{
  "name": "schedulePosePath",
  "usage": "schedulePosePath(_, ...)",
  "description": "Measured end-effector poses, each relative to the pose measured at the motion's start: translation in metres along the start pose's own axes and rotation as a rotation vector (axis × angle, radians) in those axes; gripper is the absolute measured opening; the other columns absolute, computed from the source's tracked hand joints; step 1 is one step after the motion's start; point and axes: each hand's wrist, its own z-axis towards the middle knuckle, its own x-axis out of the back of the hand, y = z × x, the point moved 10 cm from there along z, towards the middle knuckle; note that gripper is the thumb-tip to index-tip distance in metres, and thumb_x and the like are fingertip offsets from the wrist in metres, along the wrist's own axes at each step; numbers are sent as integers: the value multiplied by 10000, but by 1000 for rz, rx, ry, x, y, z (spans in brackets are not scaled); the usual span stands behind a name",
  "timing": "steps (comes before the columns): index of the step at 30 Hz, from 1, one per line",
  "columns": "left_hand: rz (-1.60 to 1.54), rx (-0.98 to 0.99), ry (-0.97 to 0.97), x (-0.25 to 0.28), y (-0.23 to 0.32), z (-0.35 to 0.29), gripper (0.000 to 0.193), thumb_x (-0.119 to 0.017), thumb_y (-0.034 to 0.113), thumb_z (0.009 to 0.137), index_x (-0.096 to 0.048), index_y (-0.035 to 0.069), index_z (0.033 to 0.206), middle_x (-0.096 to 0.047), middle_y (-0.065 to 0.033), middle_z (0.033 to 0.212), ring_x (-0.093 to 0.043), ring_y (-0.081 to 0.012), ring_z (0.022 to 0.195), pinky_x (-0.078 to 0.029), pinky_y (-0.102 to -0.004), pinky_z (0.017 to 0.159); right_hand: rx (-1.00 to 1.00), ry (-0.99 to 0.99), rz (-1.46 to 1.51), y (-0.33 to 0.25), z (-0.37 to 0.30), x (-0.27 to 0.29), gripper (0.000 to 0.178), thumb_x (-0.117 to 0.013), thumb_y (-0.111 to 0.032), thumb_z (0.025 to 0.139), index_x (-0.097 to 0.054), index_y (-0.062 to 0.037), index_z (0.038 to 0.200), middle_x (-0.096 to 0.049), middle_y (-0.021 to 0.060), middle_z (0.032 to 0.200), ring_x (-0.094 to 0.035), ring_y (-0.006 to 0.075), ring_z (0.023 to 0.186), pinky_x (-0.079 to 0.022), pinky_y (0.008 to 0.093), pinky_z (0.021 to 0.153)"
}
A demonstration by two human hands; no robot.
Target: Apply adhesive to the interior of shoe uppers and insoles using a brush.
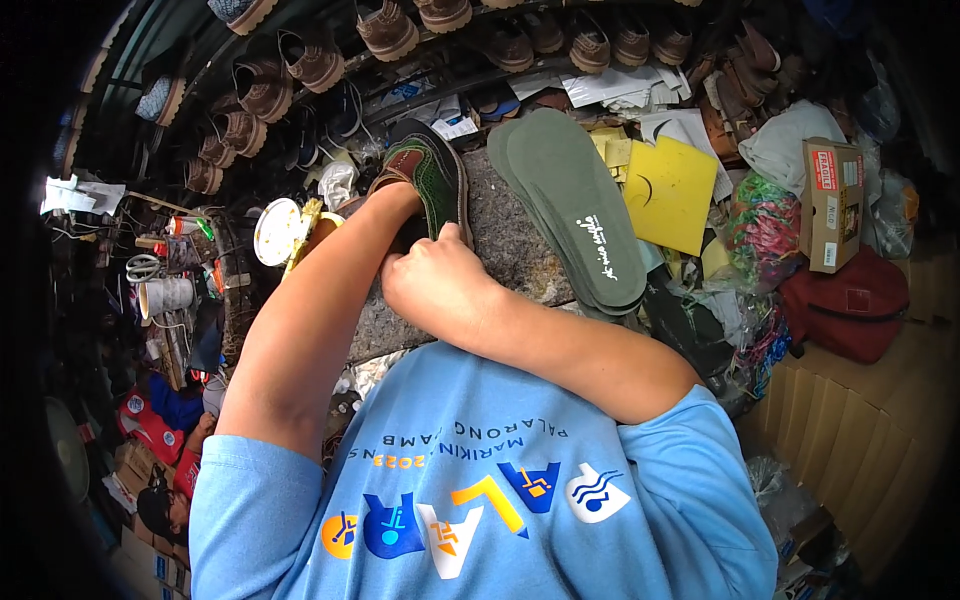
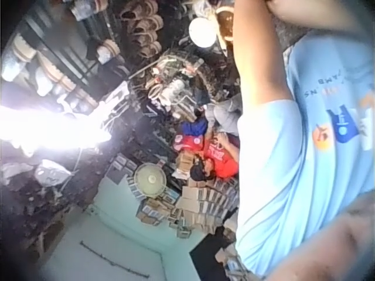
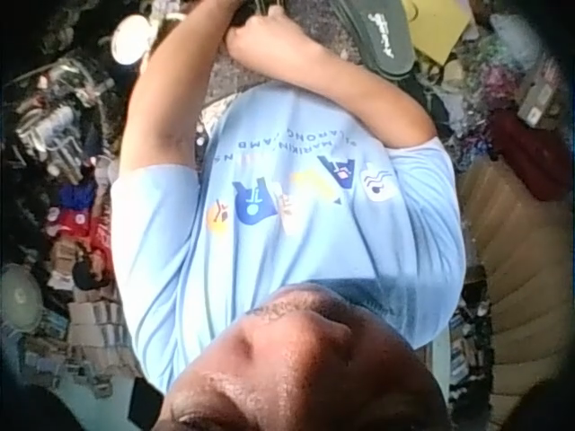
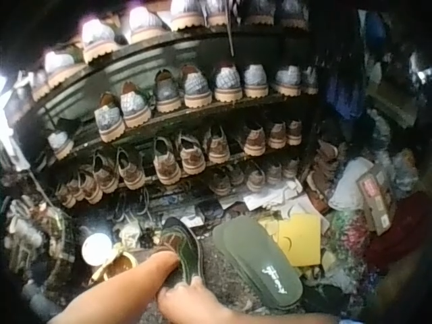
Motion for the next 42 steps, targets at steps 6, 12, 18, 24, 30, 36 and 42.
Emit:
schedulePosePath(6,2,3,2,9,-1,3,163,-687,118,842,-806,26,906,-779,-190,1015,-759,-333,989,-598,-411,830,13,40,9,-4,-2,3,37,-659,-107,829,-651,-74,843,-698,69,680,-724,240,638,-509,460,660)
schedulePosePath(12,9,-7,9,3,5,-12,161,-687,106,834,-804,17,900,-778,-194,1017,-758,-334,990,-597,-409,829,-21,-19,31,-2,-3,3,56,-653,-108,836,-625,-65,860,-696,82,667,-727,253,639,-510,458,669)
schedulePosePath(18,6,-35,15,1,11,-13,159,-687,94,826,-802,8,894,-777,-198,1019,-757,-334,991,-596,-407,828,-24,-66,89,-1,-1,1,70,-648,-101,834,-617,-55,877,-696,94,659,-728,273,641,-507,475,676)
schedulePosePath(24,-11,-53,25,-1,16,-16,157,-687,82,818,-800,-1,888,-776,-202,1021,-756,-335,992,-595,-405,827,-49,-107,105,2,1,-2,71,-647,-98,831,-623,-52,880,-708,102,679,-733,277,651,-511,495,687)
schedulePosePath(30,-26,-39,39,-4,16,-34,156,-687,73,811,-798,-8,883,-775,-206,1022,-755,-336,993,-594,-404,826,-20,-122,80,0,1,3,93,-635,-98,834,-638,-35,903,-709,109,682,-733,281,651,-516,501,689)
schedulePosePath(36,-438,-307,116,34,30,-109,254,-659,-4,776,-784,-3,998,-763,-217,919,-746,-378,917,-593,-402,825,28,-91,86,-7,-14,7,72,-632,-102,827,-617,-50,873,-684,82,668,-706,265,622,-507,493,673)
schedulePosePath(42,-1161,-28,430,29,-34,-188,328,-654,-120,807,-748,-39,1111,-745,-141,990,-743,-239,881,-589,-303,763,123,-22,-69,-11,-29,31,73,-647,-187,847,-659,-116,858,-639,12,789,-634,185,876,-484,464,812)
